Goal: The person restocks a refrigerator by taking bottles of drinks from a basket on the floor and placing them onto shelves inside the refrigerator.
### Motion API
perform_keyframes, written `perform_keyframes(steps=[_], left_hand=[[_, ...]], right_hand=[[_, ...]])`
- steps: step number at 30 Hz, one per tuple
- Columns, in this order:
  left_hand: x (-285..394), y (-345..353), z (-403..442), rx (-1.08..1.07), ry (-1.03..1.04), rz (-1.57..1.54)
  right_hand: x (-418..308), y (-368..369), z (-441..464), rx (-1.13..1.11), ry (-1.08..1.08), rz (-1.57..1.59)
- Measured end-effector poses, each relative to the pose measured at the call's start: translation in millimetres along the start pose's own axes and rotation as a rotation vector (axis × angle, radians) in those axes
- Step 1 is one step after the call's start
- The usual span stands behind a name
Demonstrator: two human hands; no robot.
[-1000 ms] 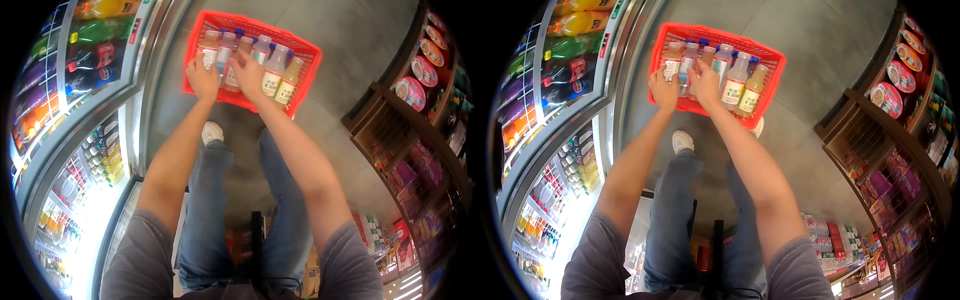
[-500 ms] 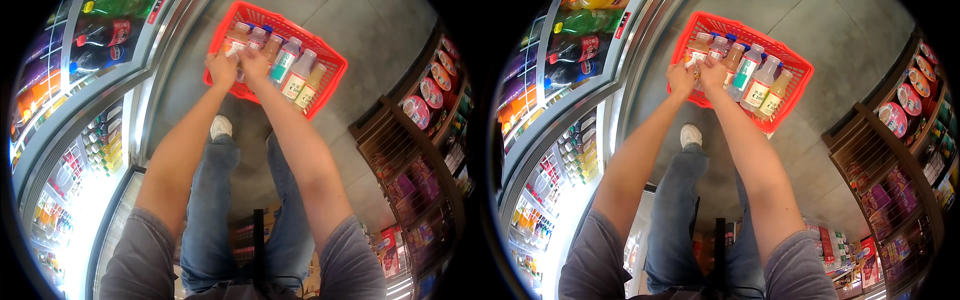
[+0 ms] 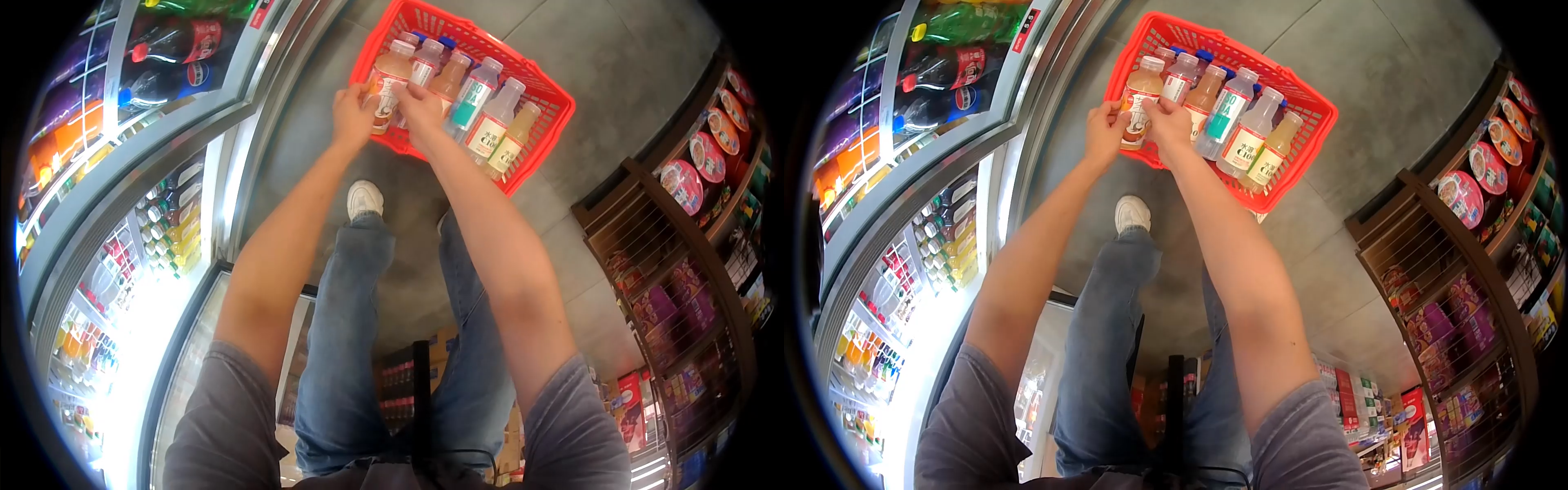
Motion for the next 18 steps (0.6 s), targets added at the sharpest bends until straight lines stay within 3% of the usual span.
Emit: perform_keyframes(steps=[4,5,7,9,11,18], left_hand=[[16.4,-2.4,-16.6,-0.057,-0.005,-0.072],[20.5,1.0,-25.1,-0.132,-0.086,-0.253],[35.7,0.7,-42.2,-0.201,-0.161,-0.439],[53.0,-3.8,-62.8,-0.108,-0.223,-0.622],[72.6,-16.8,-81.1,-0.112,-0.211,-0.625],[174.1,-77.9,-153.4,-0.185,-0.149,-0.601]], right_hand=[[-7.0,-5.5,-15.4,-0.026,-0.048,0.064],[-12.0,-9.5,-19.5,-0.022,-0.053,0.062],[-32.7,-11.2,-36.3,-0.037,-0.099,-0.18],[-51.0,-15.2,-59.0,-0.11,-0.094,-0.269],[-66.0,-12.2,-86.6,-0.237,-0.096,-0.343],[-144.9,1.2,-212.3,-0.33,-0.184,-0.315]])
Point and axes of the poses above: each hand's wrist, its own z-axis towards the middle knuckle, its own y-axis out of the palm, x = y × z, the point moved 5 cm from there along z, towards the middle knuckle, and after that the axes turned 3 degrees about -x, right-handed, at the moved point
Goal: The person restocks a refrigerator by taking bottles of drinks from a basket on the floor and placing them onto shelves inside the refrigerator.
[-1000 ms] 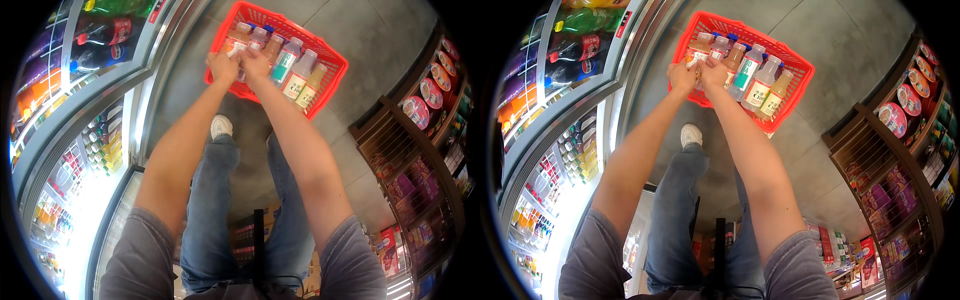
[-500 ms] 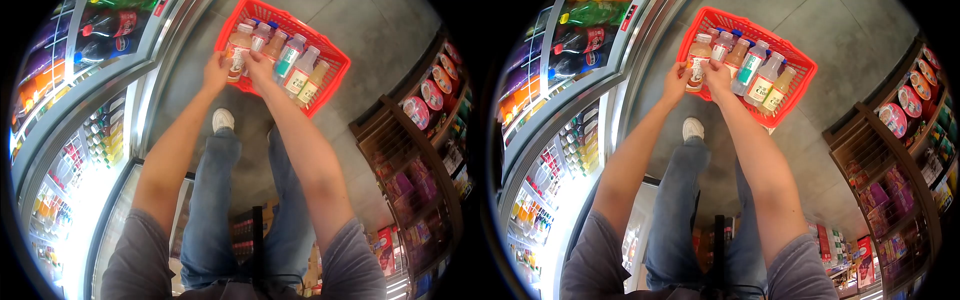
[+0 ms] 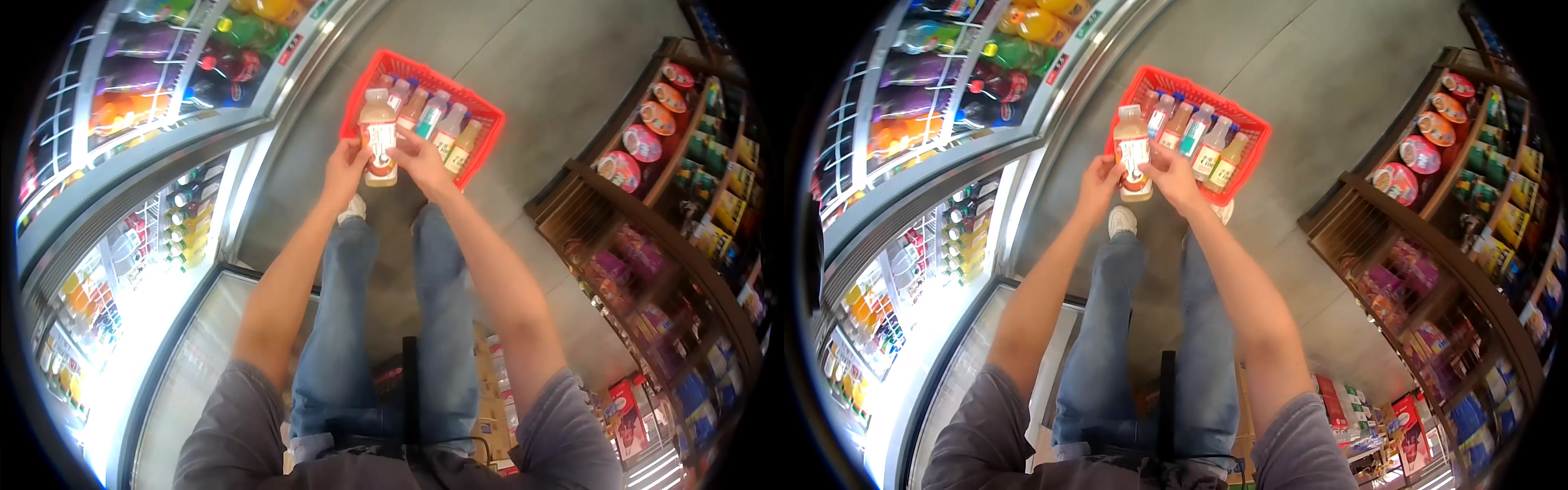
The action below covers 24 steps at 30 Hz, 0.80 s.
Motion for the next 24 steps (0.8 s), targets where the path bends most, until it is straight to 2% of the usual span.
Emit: perform_keyframes(steps=[2,4,9,13,17,22,24], left_hand=[[40.9,7.4,-32.7,-0.023,0.053,-0.041],[76.4,15.5,-70.1,-0.055,0.122,-0.118],[188.4,20.6,-158.4,-0.109,0.164,0.004],[248.3,17.3,-229.1,-0.135,0.228,-0.009],[323.1,2.7,-279.3,-0.159,0.321,-0.023],[398.7,-17.3,-344.0,-0.086,0.431,0.067],[434.1,-28.5,-367.1,-0.013,0.625,0.172]], right_hand=[[-46.7,12.2,-38.0,-0.02,-0.019,-0.015],[-64.4,17.1,-61.0,-0.018,-0.139,-0.019],[-173.0,60.0,-153.5,-0.003,-0.114,-0.02],[-257.6,108.6,-236.4,0.001,-0.157,-0.026],[-310.9,147.5,-268.9,-0.009,-0.294,-0.113],[-382.8,198.6,-321.9,-0.097,-0.391,-0.105],[-415.3,220.6,-340.9,-0.144,-0.448,-0.094]])
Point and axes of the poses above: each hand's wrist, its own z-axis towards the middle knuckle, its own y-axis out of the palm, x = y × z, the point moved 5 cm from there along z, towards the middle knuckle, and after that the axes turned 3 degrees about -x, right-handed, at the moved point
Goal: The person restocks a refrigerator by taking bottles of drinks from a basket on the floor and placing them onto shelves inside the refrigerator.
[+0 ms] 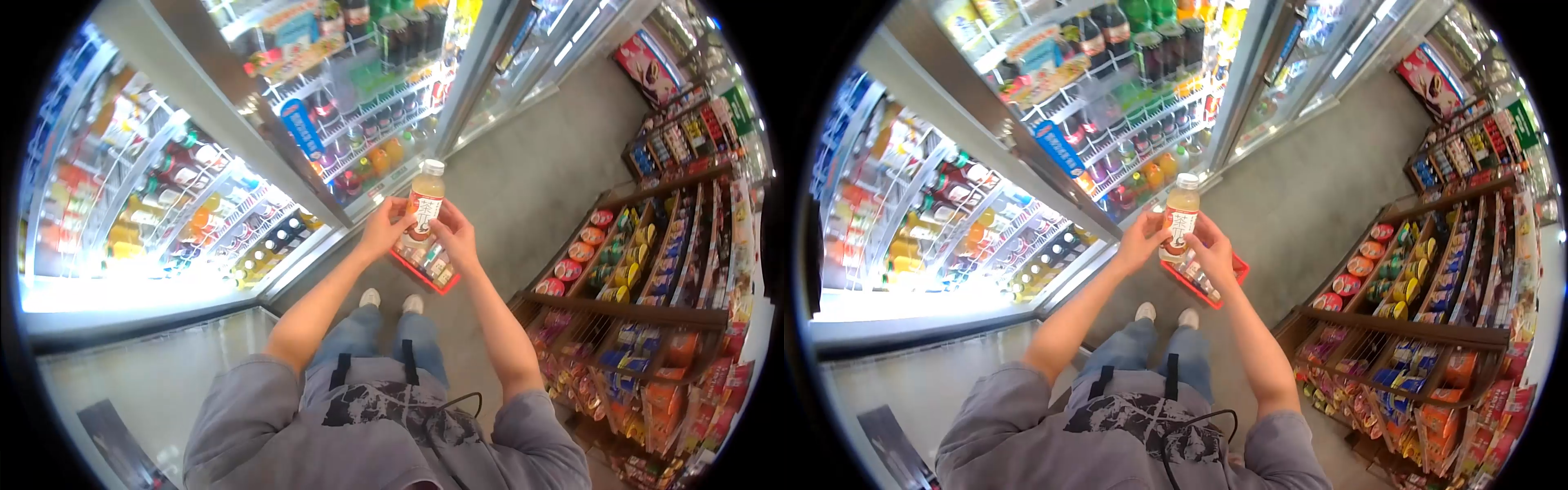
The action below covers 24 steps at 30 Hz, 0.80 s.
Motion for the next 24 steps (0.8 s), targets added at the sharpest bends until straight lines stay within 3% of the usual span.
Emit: perform_keyframes(steps=[5,13,24], left_hand=[[78.4,-21.6,-24.1,0.093,0.148,0.009],[172.4,-64.2,-83.6,0.262,0.32,-0.077],[250.8,-163.1,-138.4,0.43,0.433,0.041]], right_hand=[[-80.6,32.5,-10.3,-0.089,-0.222,-0.321],[-177.5,115.6,-39.8,-0.37,-0.449,-0.349],[-220.3,241.9,-40.3,-0.503,-0.818,-0.3]])
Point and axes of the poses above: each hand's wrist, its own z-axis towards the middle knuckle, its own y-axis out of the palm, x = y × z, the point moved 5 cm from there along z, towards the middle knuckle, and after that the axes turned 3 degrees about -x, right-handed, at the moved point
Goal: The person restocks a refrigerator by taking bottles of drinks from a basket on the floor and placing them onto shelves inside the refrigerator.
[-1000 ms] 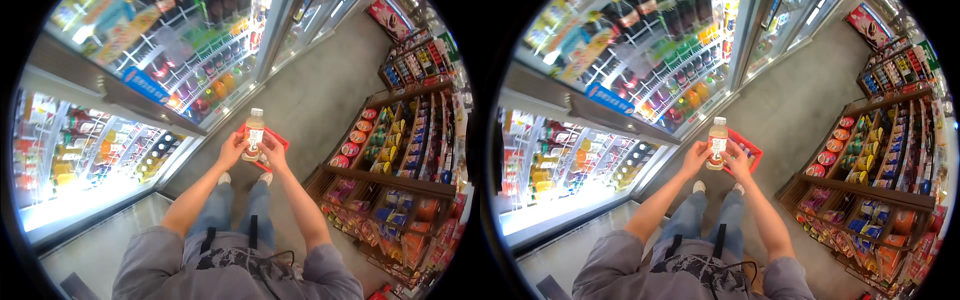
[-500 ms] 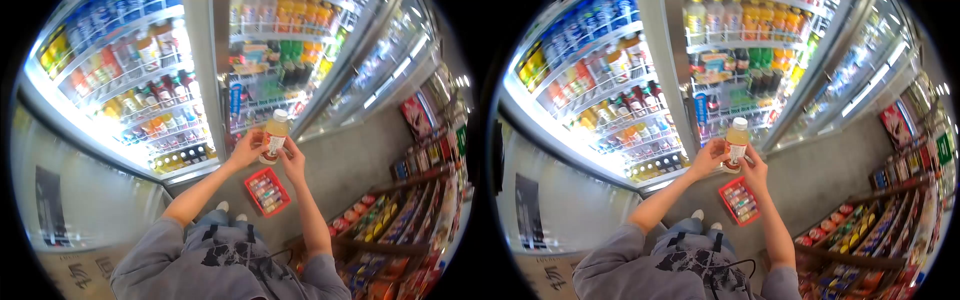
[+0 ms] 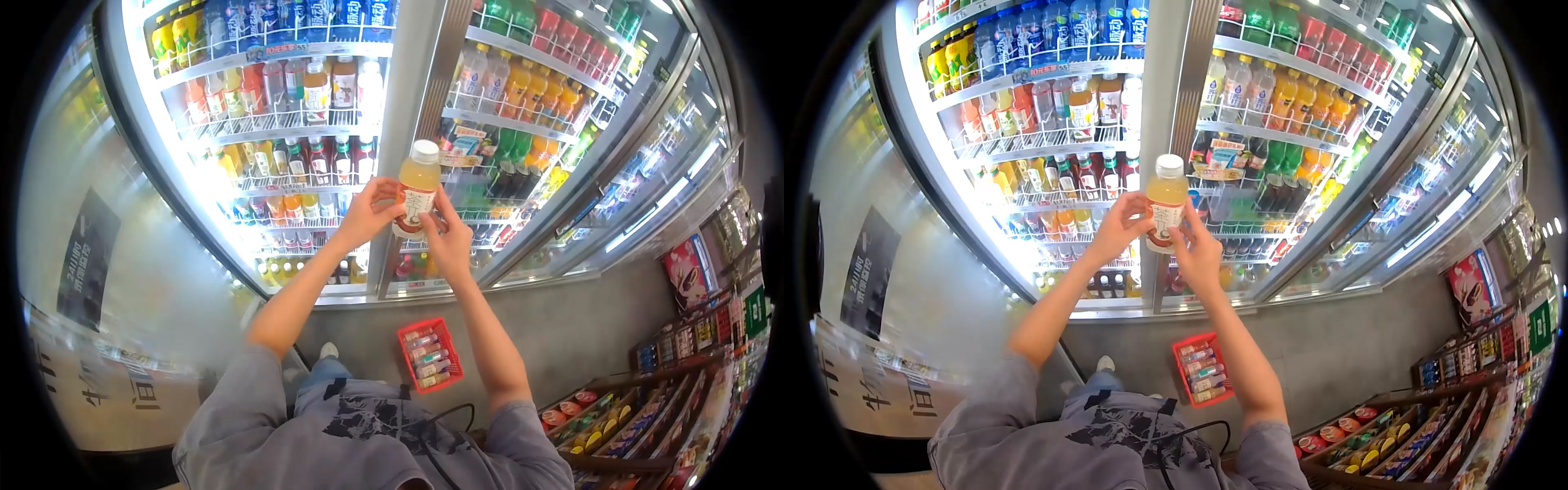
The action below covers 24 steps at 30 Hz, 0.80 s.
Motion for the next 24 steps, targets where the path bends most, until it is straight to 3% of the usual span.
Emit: perform_keyframes(steps=[9,24], left_hand=[[20.8,-103.0,2.6,0.197,0.153,0.075],[51.9,-260.4,-25.1,0.408,-0.03,0.261]], right_hand=[[6.0,86.3,69.0,-0.159,-0.007,-0.056],[11.8,257.8,137.3,-0.327,-0.078,0.11]])
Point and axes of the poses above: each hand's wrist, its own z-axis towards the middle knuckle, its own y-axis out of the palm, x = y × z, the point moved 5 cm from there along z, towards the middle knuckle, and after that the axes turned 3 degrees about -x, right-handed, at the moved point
